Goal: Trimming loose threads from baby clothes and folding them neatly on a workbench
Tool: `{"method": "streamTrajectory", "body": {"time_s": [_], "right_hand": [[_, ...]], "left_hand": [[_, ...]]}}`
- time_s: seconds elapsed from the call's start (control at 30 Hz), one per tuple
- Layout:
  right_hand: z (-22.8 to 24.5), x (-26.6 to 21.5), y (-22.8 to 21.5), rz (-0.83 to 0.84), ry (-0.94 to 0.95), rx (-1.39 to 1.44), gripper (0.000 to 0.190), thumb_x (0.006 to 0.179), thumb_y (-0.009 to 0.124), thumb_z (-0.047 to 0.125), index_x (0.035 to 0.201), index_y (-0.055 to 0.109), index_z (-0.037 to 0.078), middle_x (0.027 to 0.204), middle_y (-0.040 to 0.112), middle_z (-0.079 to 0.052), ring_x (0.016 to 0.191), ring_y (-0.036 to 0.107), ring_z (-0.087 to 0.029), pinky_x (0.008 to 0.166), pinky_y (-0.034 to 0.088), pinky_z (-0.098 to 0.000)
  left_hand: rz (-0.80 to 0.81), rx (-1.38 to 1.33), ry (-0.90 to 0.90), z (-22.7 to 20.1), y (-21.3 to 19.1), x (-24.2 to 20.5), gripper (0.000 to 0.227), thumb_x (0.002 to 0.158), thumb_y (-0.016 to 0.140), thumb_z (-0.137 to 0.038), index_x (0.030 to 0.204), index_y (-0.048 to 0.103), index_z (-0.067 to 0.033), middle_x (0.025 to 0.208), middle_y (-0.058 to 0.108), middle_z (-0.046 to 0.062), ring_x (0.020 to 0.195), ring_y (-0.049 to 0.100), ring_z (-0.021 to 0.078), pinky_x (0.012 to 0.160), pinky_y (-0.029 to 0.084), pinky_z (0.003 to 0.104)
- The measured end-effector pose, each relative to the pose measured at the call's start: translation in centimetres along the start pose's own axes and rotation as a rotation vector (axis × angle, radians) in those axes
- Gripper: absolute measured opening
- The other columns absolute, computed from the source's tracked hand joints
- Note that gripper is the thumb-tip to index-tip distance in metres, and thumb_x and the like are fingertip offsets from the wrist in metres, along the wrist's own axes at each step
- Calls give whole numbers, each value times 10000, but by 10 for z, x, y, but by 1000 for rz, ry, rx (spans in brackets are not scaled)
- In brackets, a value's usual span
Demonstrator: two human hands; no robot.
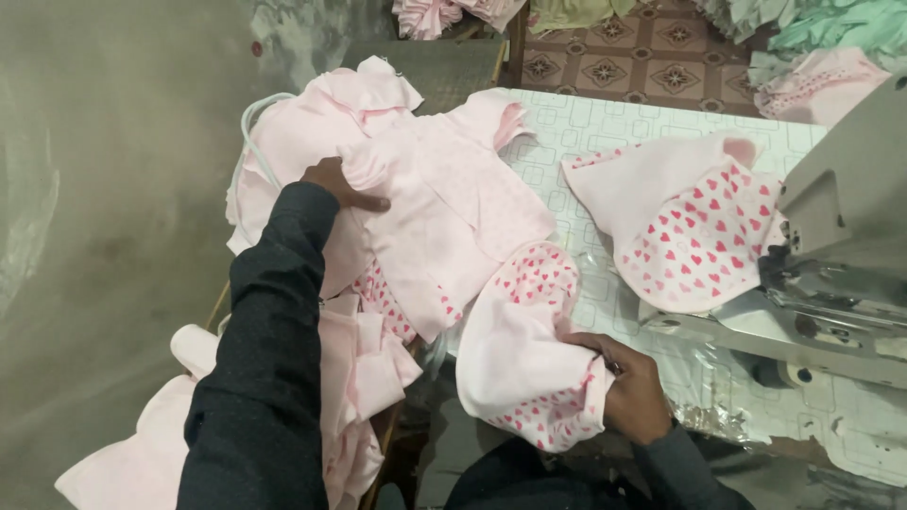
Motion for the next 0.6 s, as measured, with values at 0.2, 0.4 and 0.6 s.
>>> {"method": "streamTrajectory", "body": {"time_s": [0.2, 0.4, 0.6], "right_hand": [[3, 5, 2, -15, -79, -8, 393, 781, 793, 97, 1172, 768, 93, 1190, 807, -63, 1150, 744, -201, 972, 582, -334], [38, 7, 2, -75, -170, -60, 373, 814, 697, 27, 1178, 761, 85, 1176, 805, -63, 1135, 750, -195, 975, 596, -314], [12, 2, -6, -153, -140, -169, 418, 764, 753, 110, 1182, 763, 117, 1153, 803, -55, 1091, 760, -201, 902, 608, -336]], "left_hand": [[-135, -125, 132, -62, -75, -35, 1265, 553, 961, -528, 1520, 373, 39, 1576, 403, 218, 1420, 414, 381, 1154, 354, 443], [-328, 26, 310, -24, -185, 13, 847, 611, 947, -656, 1003, 650, 33, 966, 648, 149, 878, 622, 331, 656, 404, 432], [-376, 74, 56, 110, -148, 78, 1105, 690, 808, -613, 1579, 388, -111, 1629, 291, 193, 1459, 257, 481, 1151, 263, 692]]}}
Point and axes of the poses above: each hand's wrist, its own x-axis towards the middle knuckle, its own y-axis out of the palm, z = x × y, the point moved 7 cm from there along x, towards the middle knuckle
